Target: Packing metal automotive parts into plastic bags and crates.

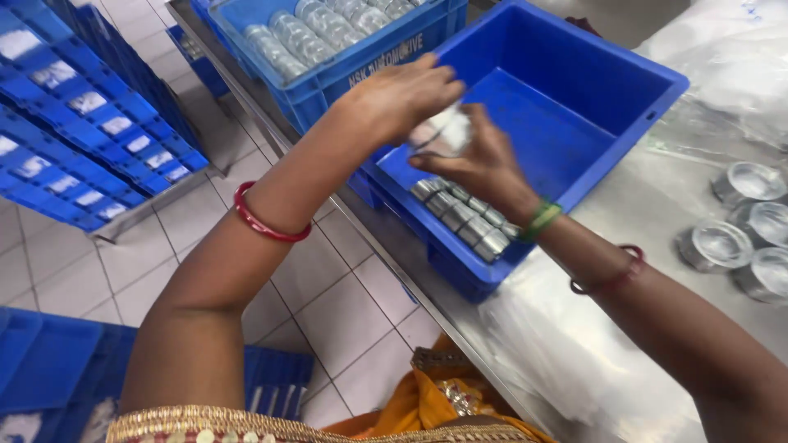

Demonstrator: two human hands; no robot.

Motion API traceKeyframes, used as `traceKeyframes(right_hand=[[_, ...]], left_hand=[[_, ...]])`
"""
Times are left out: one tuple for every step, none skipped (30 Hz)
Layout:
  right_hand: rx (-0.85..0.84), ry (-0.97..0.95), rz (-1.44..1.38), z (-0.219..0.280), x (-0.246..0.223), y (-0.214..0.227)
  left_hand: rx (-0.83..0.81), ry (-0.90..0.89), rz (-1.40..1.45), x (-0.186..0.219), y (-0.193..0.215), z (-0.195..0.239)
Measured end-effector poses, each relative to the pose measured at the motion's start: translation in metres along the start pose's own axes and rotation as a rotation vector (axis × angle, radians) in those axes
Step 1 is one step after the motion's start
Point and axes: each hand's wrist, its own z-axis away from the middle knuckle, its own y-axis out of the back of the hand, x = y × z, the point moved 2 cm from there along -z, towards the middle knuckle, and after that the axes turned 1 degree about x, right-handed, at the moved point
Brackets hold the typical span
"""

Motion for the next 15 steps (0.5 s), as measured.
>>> traceKeyframes(right_hand=[[0.008,-0.003,-0.009,-0.009,0.004,-0.012],[-0.036,-0.015,-0.029,-0.017,0.008,-0.024],[-0.080,-0.027,-0.050,-0.025,0.013,-0.036],[-0.067,-0.036,-0.052,-0.029,0.016,-0.040],[-0.152,-0.116,0.055,-0.032,0.020,-0.046],[-0.242,-0.202,0.164,-0.033,0.026,-0.050],[-0.233,-0.217,0.164,-0.030,0.028,-0.052],[-0.298,-0.256,0.196,-0.028,0.031,-0.053],[-0.364,-0.295,0.228,-0.025,0.034,-0.054],[-0.358,-0.305,0.233,-0.023,0.039,-0.057],[-0.410,-0.268,0.282,-0.021,0.044,-0.061],[-0.459,-0.235,0.336,-0.017,0.050,-0.061],[-0.449,-0.250,0.345,-0.015,0.049,-0.060],[-0.413,-0.063,0.291,-0.009,0.047,-0.055],[-0.376,0.125,0.240,-0.003,0.045,-0.049]], left_hand=[[-0.009,-0.007,-0.005,-0.012,-0.008,0.006],[-0.067,0.022,0.014,-0.024,-0.017,0.010],[-0.125,0.053,0.032,-0.036,-0.027,0.013],[-0.130,0.037,0.031,-0.034,-0.024,0.010],[-0.253,0.072,0.056,-0.033,-0.024,0.008],[-0.376,0.107,0.084,-0.029,-0.026,0.006],[-0.379,0.090,0.089,-0.028,-0.033,0.003],[-0.470,0.105,0.115,-0.027,-0.041,0.001],[-0.560,0.120,0.140,-0.025,-0.049,-0.001],[-0.557,0.108,0.143,-0.027,-0.059,0.000],[-0.617,0.125,0.165,-0.029,-0.070,0.002],[-0.673,0.134,0.186,-0.028,-0.082,0.000],[-0.668,0.116,0.189,-0.032,-0.083,0.007],[-0.679,0.154,0.222,-0.033,-0.087,0.008],[-0.691,0.193,0.254,-0.032,-0.092,0.008]])
